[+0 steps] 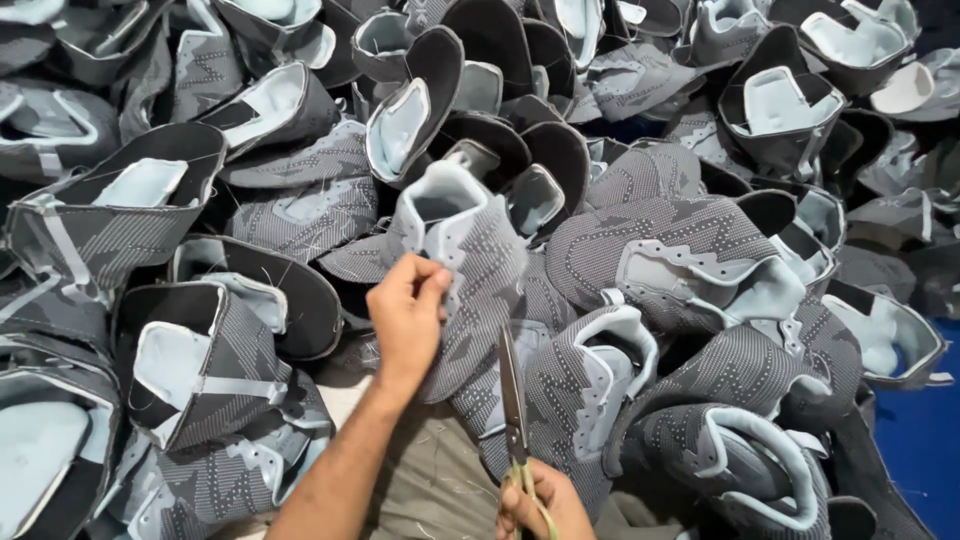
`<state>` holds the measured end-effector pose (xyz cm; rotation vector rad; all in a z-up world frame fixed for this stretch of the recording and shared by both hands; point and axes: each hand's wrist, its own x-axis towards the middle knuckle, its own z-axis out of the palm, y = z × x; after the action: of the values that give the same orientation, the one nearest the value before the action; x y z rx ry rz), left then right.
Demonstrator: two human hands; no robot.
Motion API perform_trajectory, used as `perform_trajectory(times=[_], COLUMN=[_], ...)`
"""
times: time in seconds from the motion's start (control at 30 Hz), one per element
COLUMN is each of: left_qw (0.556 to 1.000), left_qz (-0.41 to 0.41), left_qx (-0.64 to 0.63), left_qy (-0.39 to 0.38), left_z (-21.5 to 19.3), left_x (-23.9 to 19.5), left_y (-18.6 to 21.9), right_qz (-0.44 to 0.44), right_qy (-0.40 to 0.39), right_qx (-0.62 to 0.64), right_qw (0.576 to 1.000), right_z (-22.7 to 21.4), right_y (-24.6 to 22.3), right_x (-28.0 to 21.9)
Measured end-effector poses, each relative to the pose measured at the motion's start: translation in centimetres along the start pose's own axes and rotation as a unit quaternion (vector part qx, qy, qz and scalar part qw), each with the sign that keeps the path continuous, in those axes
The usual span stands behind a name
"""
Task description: The person trims excess foam and fabric from the interior of shoe upper components using scissors.
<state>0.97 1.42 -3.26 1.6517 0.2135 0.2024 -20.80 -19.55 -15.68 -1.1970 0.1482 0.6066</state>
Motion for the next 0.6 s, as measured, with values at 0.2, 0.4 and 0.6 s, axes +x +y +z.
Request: perform_trajectory(times=[0.2, 0.4, 0.6], left_qw=[0.924, 0.973, 0.937], left_qz=[0.316, 0.215, 0.302], left_qx=[0.120, 0.068, 0.153], left_qy=[-0.180, 0.042, 0.082], left_z=[-0.6, 0.3, -4.1], left_x=[-1.4, -1.1, -0.9], left_y=[0.0, -2.2, 1.9], right_qz=[-0.176, 0.045, 0.029], right_qy=[-0.030, 0.063, 0.037], right_qx=[0.135, 0.073, 0.103], right_qw=[0.975, 0.994, 0.994], right_z=[0.9, 2.4, 1.2], right_y=[1.7, -3.3, -1.4], right_x=[-0.4, 0.0, 0.0])
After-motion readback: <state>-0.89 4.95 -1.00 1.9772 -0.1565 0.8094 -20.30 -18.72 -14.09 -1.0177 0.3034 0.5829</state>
